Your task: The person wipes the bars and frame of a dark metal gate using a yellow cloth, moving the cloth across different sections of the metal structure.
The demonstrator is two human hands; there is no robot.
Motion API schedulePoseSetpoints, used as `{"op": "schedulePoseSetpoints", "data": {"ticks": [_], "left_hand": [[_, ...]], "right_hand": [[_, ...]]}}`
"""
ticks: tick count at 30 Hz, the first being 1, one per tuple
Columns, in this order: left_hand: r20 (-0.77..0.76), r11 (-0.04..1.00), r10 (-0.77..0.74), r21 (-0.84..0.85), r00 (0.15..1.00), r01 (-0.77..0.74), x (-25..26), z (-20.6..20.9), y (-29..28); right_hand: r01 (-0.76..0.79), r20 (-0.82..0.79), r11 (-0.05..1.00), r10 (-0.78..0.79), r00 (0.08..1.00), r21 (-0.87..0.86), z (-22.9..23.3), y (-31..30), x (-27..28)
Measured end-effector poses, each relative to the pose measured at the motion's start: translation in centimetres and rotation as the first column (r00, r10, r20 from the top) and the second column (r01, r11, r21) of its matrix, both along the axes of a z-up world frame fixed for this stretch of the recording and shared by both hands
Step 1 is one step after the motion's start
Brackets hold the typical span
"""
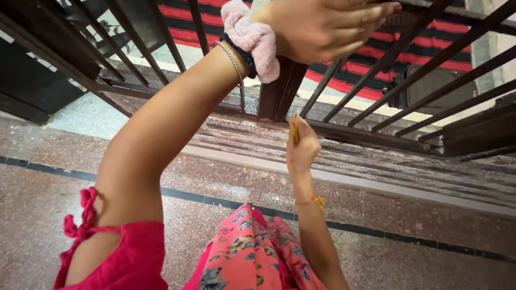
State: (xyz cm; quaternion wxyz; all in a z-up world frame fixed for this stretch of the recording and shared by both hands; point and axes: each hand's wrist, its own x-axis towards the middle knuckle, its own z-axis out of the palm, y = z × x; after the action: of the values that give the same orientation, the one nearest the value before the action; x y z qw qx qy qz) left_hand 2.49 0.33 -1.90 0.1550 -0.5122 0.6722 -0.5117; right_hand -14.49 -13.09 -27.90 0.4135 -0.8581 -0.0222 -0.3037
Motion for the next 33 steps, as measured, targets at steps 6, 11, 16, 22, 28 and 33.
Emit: {"op": "schedulePoseSetpoints", "data": {"ticks": [6,11,16,22,28,33], "left_hand": [[-0.019,1.0,-0.006,-0.022,1.0,0.006,-0.1,0.1,0.3],[-0.006,0.999,-0.019,-0.049,1.0,0.019,-0.4,0.0,0.3],[0.053,0.998,-0.031,-0.048,0.998,0.033,0.2,-0.4,0.0],[0.033,0.999,-0.024,-0.044,0.999,0.025,1.2,-1.7,-0.4],[0.15,0.997,0.079,-0.005,0.986,-0.079,1.2,-2.2,-0.7],[0.124,1.0,0.026,-0.006,0.992,-0.026,1.1,-1.7,-1.0]], "right_hand": [[0.046,-0.316,0.998,-0.059,0.947,-0.05,1.3,0.7,2.4],[-0.148,0.106,0.989,0.149,0.983,-0.012,-2.4,-0.3,1.1],[-0.234,-0.06,0.958,0.246,0.967,0.164,-4.6,-2.0,1.6],[-0.137,0.1,0.987,0.129,0.987,0.081,-4.8,-1.4,2.6],[0.072,0.065,0.954,-0.055,0.996,-0.291,-6.8,-0.8,3.9],[-0.056,-0.281,0.912,-0.067,0.957,-0.406,-5.4,0.6,1.8]]}}
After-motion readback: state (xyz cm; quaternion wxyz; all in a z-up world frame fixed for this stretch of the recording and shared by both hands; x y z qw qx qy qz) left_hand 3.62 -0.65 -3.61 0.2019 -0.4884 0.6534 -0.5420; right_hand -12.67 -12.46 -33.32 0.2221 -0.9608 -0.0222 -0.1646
